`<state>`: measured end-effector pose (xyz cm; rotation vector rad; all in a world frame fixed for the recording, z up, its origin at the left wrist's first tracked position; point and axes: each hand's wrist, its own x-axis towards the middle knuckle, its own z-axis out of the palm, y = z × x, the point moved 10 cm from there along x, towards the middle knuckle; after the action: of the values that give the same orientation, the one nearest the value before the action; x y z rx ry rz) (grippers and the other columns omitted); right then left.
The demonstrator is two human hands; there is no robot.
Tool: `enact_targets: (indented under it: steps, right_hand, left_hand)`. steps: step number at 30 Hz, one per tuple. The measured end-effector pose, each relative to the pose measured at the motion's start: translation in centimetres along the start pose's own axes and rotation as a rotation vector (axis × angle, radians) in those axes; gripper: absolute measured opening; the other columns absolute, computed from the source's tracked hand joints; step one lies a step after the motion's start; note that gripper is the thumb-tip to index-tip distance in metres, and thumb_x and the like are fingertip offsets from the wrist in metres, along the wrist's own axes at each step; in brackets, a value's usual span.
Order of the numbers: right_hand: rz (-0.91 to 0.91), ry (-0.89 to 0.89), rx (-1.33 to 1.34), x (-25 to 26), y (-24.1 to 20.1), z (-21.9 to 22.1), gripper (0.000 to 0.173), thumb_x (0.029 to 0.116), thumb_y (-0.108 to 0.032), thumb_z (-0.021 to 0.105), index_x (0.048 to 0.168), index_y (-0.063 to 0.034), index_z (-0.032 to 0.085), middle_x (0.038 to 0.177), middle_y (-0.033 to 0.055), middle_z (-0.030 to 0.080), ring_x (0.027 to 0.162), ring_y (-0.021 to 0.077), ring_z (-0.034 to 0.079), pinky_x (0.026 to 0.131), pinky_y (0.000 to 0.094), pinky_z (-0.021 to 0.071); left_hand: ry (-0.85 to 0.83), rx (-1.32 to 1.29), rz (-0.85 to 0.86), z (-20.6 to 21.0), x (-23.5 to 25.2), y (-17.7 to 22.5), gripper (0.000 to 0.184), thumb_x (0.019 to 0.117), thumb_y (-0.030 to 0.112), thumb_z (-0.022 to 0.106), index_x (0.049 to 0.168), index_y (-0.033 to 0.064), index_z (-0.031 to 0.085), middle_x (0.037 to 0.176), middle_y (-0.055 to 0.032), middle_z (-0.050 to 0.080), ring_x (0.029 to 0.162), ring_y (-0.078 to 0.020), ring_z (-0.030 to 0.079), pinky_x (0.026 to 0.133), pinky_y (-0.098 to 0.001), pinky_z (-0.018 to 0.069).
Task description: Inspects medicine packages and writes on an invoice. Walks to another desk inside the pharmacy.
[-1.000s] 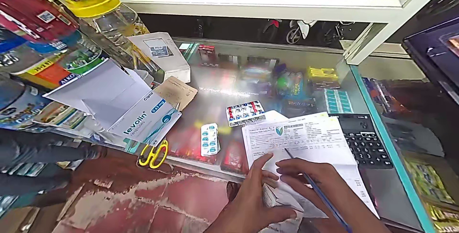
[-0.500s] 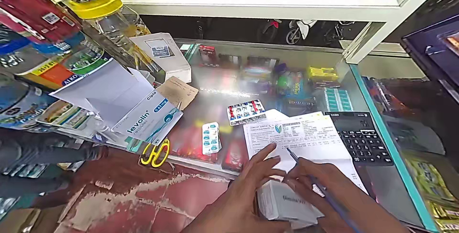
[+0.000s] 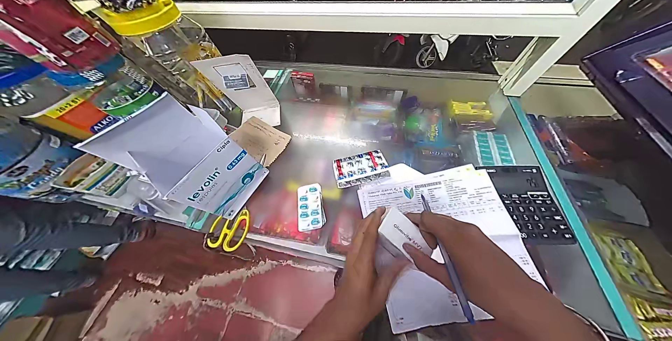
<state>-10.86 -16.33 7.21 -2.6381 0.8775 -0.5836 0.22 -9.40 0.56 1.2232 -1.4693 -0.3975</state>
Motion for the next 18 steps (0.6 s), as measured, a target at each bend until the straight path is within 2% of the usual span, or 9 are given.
enact_targets:
  steps: [1,2,3,5,8,11,15,16,18]
  right_hand:
    - [0.013,-0.031,-0.005,0.2,-0.3,0.4,0.026,0.0858,-0.036,0.066,0.090,-0.0100,0.063,0.070,0.0024,0.061,0.059,0.0139,0.060,0.051,0.0262,0.0490]
    - [0.018,-0.053,-0.020,0.4,-0.8,0.6,0.027,0.0831,-0.034,0.068,0.091,-0.0087,0.064,0.071,0.0036,0.061,0.059,0.0161,0.061,0.050,0.0290,0.0495]
    - [0.007,-0.059,-0.052,0.4,-1.3,0.8,0.028,0.0802,-0.033,0.068,0.093,-0.0082,0.065,0.070,0.0034,0.060,0.058,0.0169,0.061,0.048,0.0299,0.0492]
    - [-0.044,-0.067,-0.117,0.6,-2.3,1.1,0.036,0.0776,-0.033,0.069,0.100,-0.0056,0.067,0.071,0.0043,0.061,0.057,0.0193,0.063,0.047,0.0317,0.0510]
    - [-0.084,-0.098,-0.184,0.9,-2.8,1.3,0.039,0.0782,-0.034,0.069,0.103,-0.0040,0.068,0.068,0.0047,0.060,0.053,0.0212,0.062,0.044,0.0341,0.0506]
    - [-0.058,-0.225,-0.233,1.4,-3.3,1.5,0.040,0.0833,-0.031,0.076,0.107,0.0002,0.067,0.074,0.0108,0.065,0.058,0.0270,0.068,0.047,0.0391,0.0539]
    - [-0.037,-0.368,-0.189,2.3,-3.3,1.8,0.021,0.0869,-0.019,0.071,0.094,-0.0012,0.064,0.068,0.0122,0.061,0.056,0.0288,0.065,0.048,0.0407,0.0504]
    - [-0.062,-0.349,-0.152,2.5,-2.9,1.5,0.018,0.0857,-0.019,0.069,0.090,-0.0024,0.063,0.062,0.0097,0.058,0.052,0.0264,0.062,0.046,0.0388,0.0486]
    - [-0.122,-0.249,-0.034,2.7,-1.9,0.5,0.013,0.0833,-0.019,0.065,0.084,-0.0062,0.060,0.055,0.0032,0.050,0.045,0.0167,0.053,0.041,0.0303,0.0427]
  left_hand:
    - [-0.004,-0.016,-0.040,0.6,-0.5,-0.2,0.093,0.0908,0.049,0.071,0.149,-0.0128,0.033,0.149,-0.0276,0.049,0.141,-0.0203,0.048,0.115,-0.0307,0.0393]
    - [0.013,-0.033,-0.069,1.0,-0.8,-0.5,0.106,0.0845,0.051,0.077,0.151,-0.0140,0.026,0.151,-0.0294,0.045,0.141,-0.0205,0.047,0.116,-0.0309,0.0385]
    - [0.048,-0.035,-0.085,1.2,-1.0,-0.7,0.108,0.0812,0.048,0.081,0.151,-0.0134,0.026,0.151,-0.0290,0.046,0.140,-0.0195,0.049,0.115,-0.0301,0.0395]
    - [0.121,0.007,-0.090,1.2,-1.1,-0.9,0.099,0.0805,0.042,0.081,0.148,-0.0118,0.032,0.144,-0.0257,0.054,0.134,-0.0178,0.055,0.111,-0.0297,0.0437]
    - [0.169,0.084,-0.084,1.1,-0.9,-1.0,0.085,0.0844,0.043,0.075,0.143,-0.0096,0.042,0.133,-0.0220,0.062,0.123,-0.0185,0.062,0.104,-0.0320,0.0494]
    - [0.168,0.122,-0.086,1.1,-0.8,-0.7,0.094,0.0744,0.039,0.082,0.143,-0.0110,0.042,0.132,-0.0234,0.063,0.122,-0.0228,0.063,0.104,-0.0349,0.0498]
    - [0.176,0.194,-0.029,0.9,-0.6,-0.3,0.106,0.0719,0.041,0.084,0.146,-0.0156,0.034,0.134,-0.0247,0.063,0.125,-0.0236,0.062,0.105,-0.0332,0.0492]
    - [0.191,0.204,-0.012,0.9,-0.6,-0.3,0.106,0.0716,0.042,0.085,0.147,-0.0124,0.035,0.133,-0.0234,0.064,0.124,-0.0223,0.063,0.103,-0.0318,0.0501]
    - [0.215,0.223,0.032,1.0,-0.8,-0.4,0.094,0.0705,0.041,0.088,0.143,-0.0001,0.044,0.133,-0.0212,0.062,0.121,-0.0213,0.064,0.098,-0.0304,0.0536]
